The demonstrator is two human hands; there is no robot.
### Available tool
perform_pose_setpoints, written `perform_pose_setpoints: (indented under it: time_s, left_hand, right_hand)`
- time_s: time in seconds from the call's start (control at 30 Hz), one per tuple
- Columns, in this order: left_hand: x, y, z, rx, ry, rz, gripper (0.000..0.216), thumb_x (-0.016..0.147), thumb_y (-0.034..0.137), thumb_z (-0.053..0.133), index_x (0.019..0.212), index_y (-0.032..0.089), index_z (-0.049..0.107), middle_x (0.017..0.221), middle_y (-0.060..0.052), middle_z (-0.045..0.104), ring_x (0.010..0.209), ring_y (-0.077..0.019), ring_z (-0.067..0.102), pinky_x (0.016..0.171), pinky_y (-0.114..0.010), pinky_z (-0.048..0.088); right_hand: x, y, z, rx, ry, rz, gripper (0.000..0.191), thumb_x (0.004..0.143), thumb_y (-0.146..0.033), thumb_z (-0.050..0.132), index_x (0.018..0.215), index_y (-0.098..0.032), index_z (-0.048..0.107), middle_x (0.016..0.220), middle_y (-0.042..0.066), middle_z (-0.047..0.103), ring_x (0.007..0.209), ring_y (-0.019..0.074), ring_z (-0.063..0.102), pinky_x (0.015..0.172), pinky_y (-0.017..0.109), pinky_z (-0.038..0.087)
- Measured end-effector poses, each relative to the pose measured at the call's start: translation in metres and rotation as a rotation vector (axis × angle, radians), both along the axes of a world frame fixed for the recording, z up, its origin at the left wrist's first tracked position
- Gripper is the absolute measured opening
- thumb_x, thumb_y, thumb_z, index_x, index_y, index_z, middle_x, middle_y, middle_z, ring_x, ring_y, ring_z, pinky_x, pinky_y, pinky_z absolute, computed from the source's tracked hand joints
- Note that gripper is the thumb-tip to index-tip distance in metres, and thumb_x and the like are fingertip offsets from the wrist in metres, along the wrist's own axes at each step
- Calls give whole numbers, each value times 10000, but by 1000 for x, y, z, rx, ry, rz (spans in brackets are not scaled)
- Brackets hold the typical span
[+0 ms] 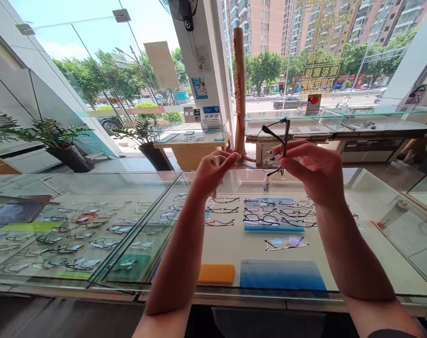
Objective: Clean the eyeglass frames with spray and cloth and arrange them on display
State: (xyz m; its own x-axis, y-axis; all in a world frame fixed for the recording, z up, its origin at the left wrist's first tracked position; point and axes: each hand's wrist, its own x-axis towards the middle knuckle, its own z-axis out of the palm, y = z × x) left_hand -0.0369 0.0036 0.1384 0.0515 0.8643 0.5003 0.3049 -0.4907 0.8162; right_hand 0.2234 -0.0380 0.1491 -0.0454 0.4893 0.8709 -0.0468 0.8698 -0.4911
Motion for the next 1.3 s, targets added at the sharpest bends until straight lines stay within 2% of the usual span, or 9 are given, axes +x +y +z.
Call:
perform_pose_setpoints:
  time_s: [0.13, 0.2, 0.27, 0.4, 0.5, 0.67, 0.97, 1.13, 1.3]
  left_hand:
    - [-69, -20, -41, 137, 82, 500, 447, 914, 629, 736, 808, 197, 685, 670, -13, 642, 581, -125, 497, 565, -266, 398]
    - [-107, -42, -71, 87, 205, 704, 406, 936, 575, 698, 787, 199, 667, 599, 11, 579, 575, -135, 486, 588, -272, 383]
    - [-142, -64, -105, -11, 355, 836, 380, 953, 544, 655, 794, 198, 663, 593, 4, 582, 580, -149, 502, 614, -282, 372]
    - [-189, -93, -163, -235, 689, 923, 403, 1006, 538, 532, 857, 197, 687, 729, -73, 707, 680, -212, 608, 654, -307, 335]
    - [-196, -95, -187, -339, 831, 902, 398, 1027, 489, 476, 895, 198, 713, 836, -116, 767, 773, -261, 681, 655, -328, 293]
    - [-188, -86, -195, -343, 920, 828, 396, 1036, 464, 466, 885, 204, 725, 867, -126, 780, 815, -285, 715, 642, -345, 257]
    - [-185, -85, -195, -359, 958, 797, 384, 1045, 431, 466, 929, 197, 747, 903, -138, 786, 829, -292, 726, 630, -342, 264]
    - [-184, -83, -195, -363, 966, 783, 374, 1042, 426, 472, 929, 203, 750, 898, -133, 784, 832, -289, 728, 640, -336, 296]
    - [-184, -81, -194, -369, 963, 773, 376, 1040, 423, 474, 950, 195, 760, 908, -143, 783, 869, -304, 736, 652, -332, 320]
  right_hand:
    - [-18, 7, -13, -19, -174, -62, 30, 915, -288, 840, 919, -315, 829, 1024, -7, 835, 1010, 229, 759, 971, 474, 580]
    - [-29, 17, -26, 3, -291, -119, 11, 925, -290, 826, 926, -301, 826, 1028, 0, 840, 1007, 227, 750, 967, 464, 564]
    - [-41, 32, -44, 26, -425, -178, 24, 939, -288, 803, 934, -274, 823, 1041, 17, 840, 1022, 236, 733, 968, 461, 546]
    - [-76, 78, -85, 0, -808, -338, 124, 994, -253, 714, 955, -202, 820, 1112, 79, 827, 1074, 272, 680, 988, 447, 479]
    - [-106, 113, -109, -8, -1192, -428, 198, 1027, -241, 646, 1021, -155, 825, 1194, 135, 801, 1143, 306, 637, 988, 436, 425]
    - [-140, 150, -134, 16, -1424, -393, 180, 967, -152, 657, 957, -99, 828, 1146, 183, 800, 1130, 324, 639, 979, 421, 406]
    - [-159, 171, -157, 77, -1610, -389, 228, 955, -153, 626, 1005, -116, 845, 1189, 204, 798, 1171, 322, 655, 982, 392, 429]
    - [-161, 167, -154, 80, -1622, -383, 257, 967, -124, 585, 999, -92, 837, 1158, 216, 800, 1145, 319, 671, 960, 394, 440]
    - [-147, 152, -136, 90, -1561, -388, 334, 1028, -167, 507, 1058, -103, 833, 1166, 217, 783, 1104, 312, 665, 972, 412, 435]
